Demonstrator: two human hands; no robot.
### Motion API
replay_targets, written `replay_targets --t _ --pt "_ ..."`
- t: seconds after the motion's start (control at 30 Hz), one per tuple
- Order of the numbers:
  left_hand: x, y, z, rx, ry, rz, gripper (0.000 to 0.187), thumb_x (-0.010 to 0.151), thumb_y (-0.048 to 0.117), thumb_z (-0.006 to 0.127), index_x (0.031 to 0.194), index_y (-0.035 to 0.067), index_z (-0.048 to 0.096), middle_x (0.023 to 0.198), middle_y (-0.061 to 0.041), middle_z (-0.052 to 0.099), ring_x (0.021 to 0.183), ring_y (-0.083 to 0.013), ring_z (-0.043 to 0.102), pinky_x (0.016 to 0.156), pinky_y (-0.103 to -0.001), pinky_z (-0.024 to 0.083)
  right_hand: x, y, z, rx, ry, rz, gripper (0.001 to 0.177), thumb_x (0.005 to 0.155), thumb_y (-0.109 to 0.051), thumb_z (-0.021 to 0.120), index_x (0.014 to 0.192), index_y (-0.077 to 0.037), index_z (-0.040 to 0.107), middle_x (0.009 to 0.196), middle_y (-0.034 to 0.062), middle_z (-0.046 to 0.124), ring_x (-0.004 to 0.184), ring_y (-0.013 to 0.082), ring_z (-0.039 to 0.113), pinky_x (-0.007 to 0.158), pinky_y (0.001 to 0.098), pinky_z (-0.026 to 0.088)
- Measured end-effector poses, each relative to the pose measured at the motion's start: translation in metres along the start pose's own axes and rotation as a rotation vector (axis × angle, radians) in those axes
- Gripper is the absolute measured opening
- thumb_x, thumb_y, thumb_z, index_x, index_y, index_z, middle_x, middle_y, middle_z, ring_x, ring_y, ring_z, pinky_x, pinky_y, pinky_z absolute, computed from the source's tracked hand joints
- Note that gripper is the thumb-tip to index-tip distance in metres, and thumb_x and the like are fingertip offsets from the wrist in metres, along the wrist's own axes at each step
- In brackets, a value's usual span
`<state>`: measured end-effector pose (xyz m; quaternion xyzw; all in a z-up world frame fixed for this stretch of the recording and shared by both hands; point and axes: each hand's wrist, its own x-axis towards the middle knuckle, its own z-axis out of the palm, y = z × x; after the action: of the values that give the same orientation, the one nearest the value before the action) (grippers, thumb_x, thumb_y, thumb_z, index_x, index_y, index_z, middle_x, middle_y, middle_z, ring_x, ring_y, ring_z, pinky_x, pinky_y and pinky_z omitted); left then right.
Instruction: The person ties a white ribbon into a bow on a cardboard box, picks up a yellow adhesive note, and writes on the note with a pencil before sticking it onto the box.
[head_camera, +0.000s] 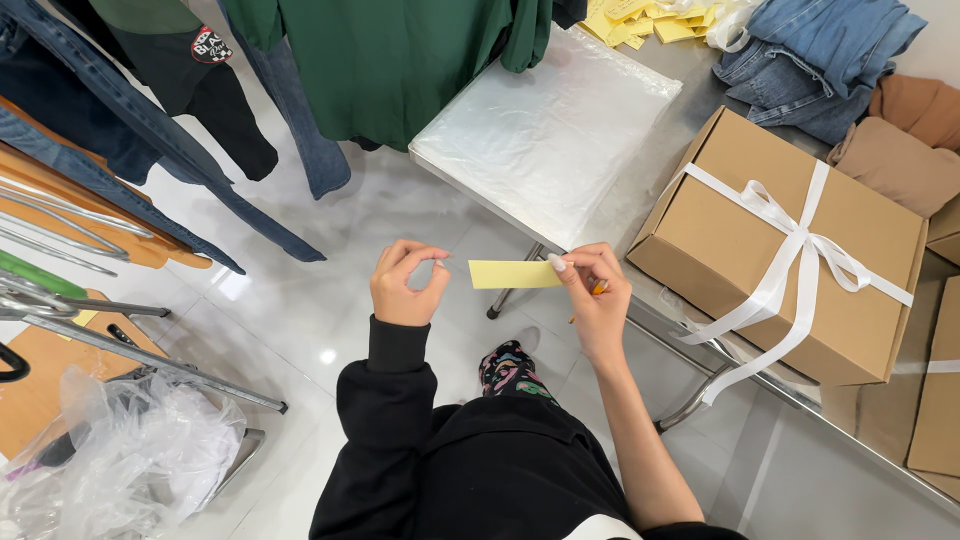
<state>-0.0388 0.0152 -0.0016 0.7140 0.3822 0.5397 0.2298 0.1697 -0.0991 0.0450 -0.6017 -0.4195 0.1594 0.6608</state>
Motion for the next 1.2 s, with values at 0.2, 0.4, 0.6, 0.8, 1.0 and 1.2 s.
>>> replay_targets --t 0.2,0.4,0.6,0.8,1.0,1.2 --pt "0.003 0.044 0.015 -0.285 -0.154 0.014 0.024 0.083 0.010 0.075 0.106 0.013 0.077 0.099 -0.005 0.071 0.093 -0.0275 0.070 0.085 -0.040 0.055 0.000 0.009 -0.001 0.023 -0.069 0.069 0.006 0.092 -0.011 0.078 0.092 -0.005 0.077 0.088 0.0040 0.061 0.061 0.0027 0.037 0.058 0.0179 0.035" --pt "-0.011 0.035 0.033 -0.242 -0.235 0.018 0.006 0.094 0.019 0.075 0.090 0.014 0.078 0.081 0.000 0.068 0.077 -0.0217 0.065 0.074 -0.032 0.053 -0.003 0.010 0.006 0.044 -0.120 0.122 0.008 0.091 -0.010 0.079 0.092 -0.003 0.077 0.087 0.0052 0.063 0.060 0.0022 0.038 0.058 0.0175 0.035" --pt "-0.013 0.023 0.033 -0.121 -0.253 0.078 0.008 0.096 0.022 0.072 0.089 0.019 0.076 0.082 0.007 0.065 0.084 -0.0173 0.064 0.083 -0.032 0.050 -0.004 0.008 0.008 0.019 -0.157 0.139 0.008 0.091 -0.013 0.080 0.093 -0.006 0.077 0.088 0.0049 0.064 0.059 0.0023 0.038 0.058 0.0184 0.035" --pt "-0.018 0.012 0.034 -0.017 -0.246 0.161 0.006 0.095 0.020 0.073 0.089 0.019 0.075 0.082 0.007 0.065 0.091 -0.0173 0.063 0.093 -0.036 0.048 -0.004 0.002 0.010 -0.074 -0.268 0.029 0.018 0.087 -0.017 0.082 0.102 -0.010 0.078 0.099 0.0041 0.057 0.065 0.0049 0.038 0.063 0.0216 0.038" --pt "-0.019 0.020 0.035 -0.034 -0.265 0.175 0.005 0.094 0.020 0.073 0.090 0.019 0.075 0.083 0.007 0.064 0.090 -0.0161 0.064 0.092 -0.036 0.049 -0.004 0.010 0.012 -0.154 -0.255 -0.039 0.007 0.086 -0.014 0.083 0.087 -0.010 0.078 0.097 0.0035 0.051 0.065 0.0075 0.041 0.066 0.0228 0.042" --pt "-0.012 0.031 0.029 -0.089 -0.257 0.104 0.006 0.096 0.025 0.072 0.094 0.020 0.075 0.084 0.007 0.065 0.087 -0.0179 0.064 0.088 -0.037 0.050 -0.005 0.005 0.011 -0.153 -0.211 -0.050 0.007 0.089 -0.014 0.080 0.087 -0.008 0.076 0.099 0.0043 0.047 0.068 0.0088 0.042 0.070 0.0241 0.042"
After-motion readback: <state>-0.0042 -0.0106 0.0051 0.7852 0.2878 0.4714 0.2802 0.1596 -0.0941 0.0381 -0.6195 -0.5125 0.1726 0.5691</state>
